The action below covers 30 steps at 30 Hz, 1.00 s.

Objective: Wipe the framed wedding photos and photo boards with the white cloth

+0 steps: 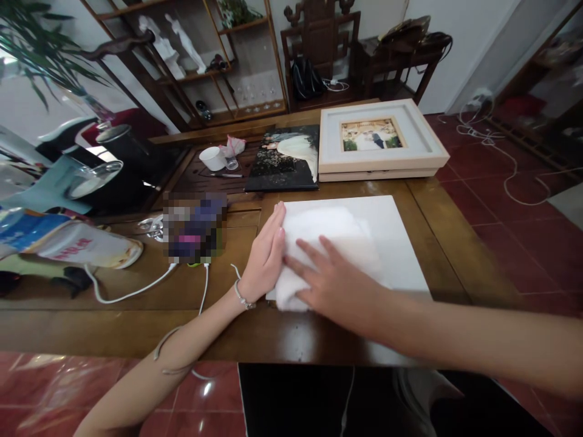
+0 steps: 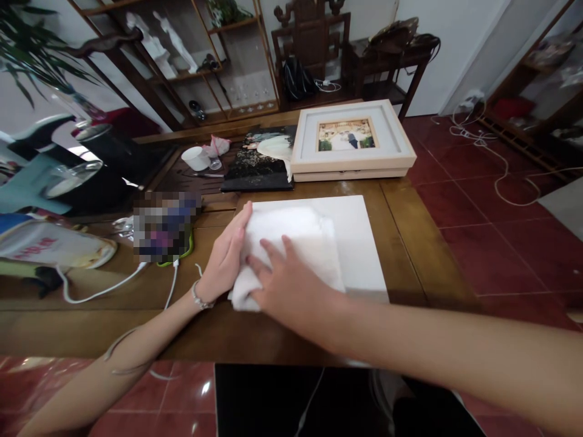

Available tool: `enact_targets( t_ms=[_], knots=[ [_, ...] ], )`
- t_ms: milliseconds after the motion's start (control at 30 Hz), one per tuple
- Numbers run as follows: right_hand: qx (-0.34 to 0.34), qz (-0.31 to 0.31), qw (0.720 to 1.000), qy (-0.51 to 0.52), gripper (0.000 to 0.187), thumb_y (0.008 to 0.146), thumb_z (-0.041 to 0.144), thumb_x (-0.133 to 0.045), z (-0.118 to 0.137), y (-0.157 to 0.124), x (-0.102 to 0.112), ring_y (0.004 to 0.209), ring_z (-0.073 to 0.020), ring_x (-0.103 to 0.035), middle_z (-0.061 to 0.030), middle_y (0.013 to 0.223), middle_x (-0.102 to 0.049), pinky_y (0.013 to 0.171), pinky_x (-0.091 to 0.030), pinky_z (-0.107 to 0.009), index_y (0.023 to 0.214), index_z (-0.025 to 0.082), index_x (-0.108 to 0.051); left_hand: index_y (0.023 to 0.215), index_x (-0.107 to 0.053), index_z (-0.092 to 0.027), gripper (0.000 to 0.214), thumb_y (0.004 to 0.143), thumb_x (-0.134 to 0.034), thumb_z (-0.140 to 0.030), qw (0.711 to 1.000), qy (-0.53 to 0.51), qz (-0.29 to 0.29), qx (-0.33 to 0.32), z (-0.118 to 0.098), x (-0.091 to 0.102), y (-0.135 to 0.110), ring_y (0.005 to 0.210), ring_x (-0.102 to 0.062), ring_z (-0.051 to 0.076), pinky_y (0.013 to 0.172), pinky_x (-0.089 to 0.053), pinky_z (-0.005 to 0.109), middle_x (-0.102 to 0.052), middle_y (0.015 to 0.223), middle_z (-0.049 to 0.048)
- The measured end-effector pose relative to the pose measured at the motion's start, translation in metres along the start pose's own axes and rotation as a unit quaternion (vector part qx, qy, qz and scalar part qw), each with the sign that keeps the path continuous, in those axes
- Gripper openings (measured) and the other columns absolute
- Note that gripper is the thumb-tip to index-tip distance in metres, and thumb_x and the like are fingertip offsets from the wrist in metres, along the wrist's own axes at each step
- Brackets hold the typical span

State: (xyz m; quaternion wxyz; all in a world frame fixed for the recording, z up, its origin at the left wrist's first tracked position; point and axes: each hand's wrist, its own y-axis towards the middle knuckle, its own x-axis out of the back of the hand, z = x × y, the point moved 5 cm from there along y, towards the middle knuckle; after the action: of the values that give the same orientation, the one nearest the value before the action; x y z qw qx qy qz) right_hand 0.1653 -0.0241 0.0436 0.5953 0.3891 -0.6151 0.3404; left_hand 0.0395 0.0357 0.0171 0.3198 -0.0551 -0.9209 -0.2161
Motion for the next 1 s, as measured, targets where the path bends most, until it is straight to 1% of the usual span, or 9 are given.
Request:
enact_targets(
  t_ms=[100,167,267,400,533,633,733,833,1000],
  knots=[
    [0.04,-0.004,0.999,0.031,0.027,0.095,0.031,-0.049,0.025,-0.021,0.004,0.131,-0.0435,-0.043,-0.0116,0.143,-0.05,0.101,-0.037,-0.069,0.095,0.025,-0.076,0.151,-0.033,-0.018,0.057,0.103,-0.022,-0.047,1.0,0.007,0.017,0.005,0.001,-0.002,-0.001,0.146,-0.03,0.021,0.122,-0.022,0.044,-0.033,0.157,0.0102],
    [0.052,0.001,0.997,0.051,0.024,0.094,0.031,-0.053,0.027,-0.036,0.005,0.13,-0.0429,-0.045,-0.0092,0.142,-0.052,0.101,-0.038,-0.068,0.09,0.026,-0.076,0.15,-0.034,-0.016,0.059,0.103,-0.021,-0.048,0.998,0.019,0.056,0.005,0.001,-0.007,-0.002,0.146,-0.031,0.022,0.121,-0.023,0.046,-0.034,0.156,0.0122],
    [0.053,0.01,0.996,0.07,0.016,0.088,0.024,-0.06,0.006,-0.051,0.005,0.131,-0.039,-0.045,-0.0052,0.14,-0.054,0.102,-0.04,-0.064,0.094,0.028,-0.074,0.148,-0.037,-0.014,0.057,0.103,-0.019,-0.045,0.99,0.052,0.129,-0.003,-0.001,-0.015,-0.004,0.146,-0.029,0.024,0.12,-0.02,0.052,-0.036,0.155,0.014],
    [0.022,0.034,0.996,0.077,0.04,0.078,0.007,-0.062,-0.044,-0.056,0.003,0.137,-0.0339,-0.038,-0.0046,0.147,-0.048,0.105,-0.039,-0.058,0.113,0.025,-0.067,0.15,-0.032,-0.015,0.053,0.103,-0.024,-0.039,0.983,0.096,0.155,-0.012,0.001,-0.02,-0.005,0.147,-0.026,0.026,0.119,-0.019,0.055,-0.035,0.156,0.0147],
    [-0.035,0.041,0.996,0.069,0.059,0.07,-0.004,-0.052,-0.083,-0.039,0.007,0.14,-0.0323,-0.034,-0.0104,0.141,-0.053,0.106,-0.037,-0.053,0.124,0.02,-0.059,0.151,-0.028,-0.013,0.052,0.102,-0.03,-0.033,0.984,0.111,0.135,-0.018,0.004,-0.021,-0.005,0.146,-0.031,0.026,0.12,-0.021,0.054,-0.035,0.155,0.0169],
    [-0.094,0.066,0.991,0.076,0.056,0.071,-0.005,-0.044,-0.1,-0.011,0.009,0.12,-0.0314,-0.054,-0.0145,0.119,-0.064,0.088,-0.046,-0.043,0.119,0.018,-0.061,0.146,-0.038,-0.019,0.045,0.101,-0.033,-0.027,0.98,0.122,0.152,-0.034,0.0,-0.023,-0.005,0.145,-0.031,0.029,0.119,-0.021,0.057,-0.038,0.154,0.0135],
    [-0.112,0.058,0.987,0.1,0.051,0.076,0.0,-0.04,-0.104,0.024,0.011,0.092,-0.0267,-0.063,-0.0139,0.107,-0.065,0.07,-0.043,-0.034,0.118,0.02,-0.061,0.137,-0.049,-0.018,0.039,0.1,-0.036,-0.023,0.979,0.128,0.149,-0.059,-0.004,-0.022,-0.004,0.137,-0.042,0.03,0.117,-0.026,0.057,-0.048,0.145,0.0146],
    [-0.101,0.043,0.988,0.109,0.05,0.079,0.004,-0.04,-0.098,0.049,0.011,0.09,-0.0259,-0.062,-0.0126,0.106,-0.065,0.068,-0.04,-0.033,0.121,0.022,-0.059,0.13,-0.055,-0.014,0.035,0.099,-0.041,-0.023,0.981,0.13,0.123,-0.072,-0.005,-0.019,-0.003,0.131,-0.048,0.031,0.114,-0.034,0.054,-0.055,0.136,0.0169],
    [-0.105,0.058,0.986,0.112,0.051,0.077,0.002,-0.04,-0.096,0.04,0.011,0.089,-0.026,-0.064,-0.0129,0.108,-0.065,0.069,-0.043,-0.034,0.118,0.023,-0.061,0.127,-0.057,-0.014,0.033,0.098,-0.041,-0.021,0.983,0.119,0.125,-0.069,-0.005,-0.018,-0.003,0.133,-0.047,0.03,0.115,-0.032,0.056,-0.057,0.134,0.017]
  ],
)
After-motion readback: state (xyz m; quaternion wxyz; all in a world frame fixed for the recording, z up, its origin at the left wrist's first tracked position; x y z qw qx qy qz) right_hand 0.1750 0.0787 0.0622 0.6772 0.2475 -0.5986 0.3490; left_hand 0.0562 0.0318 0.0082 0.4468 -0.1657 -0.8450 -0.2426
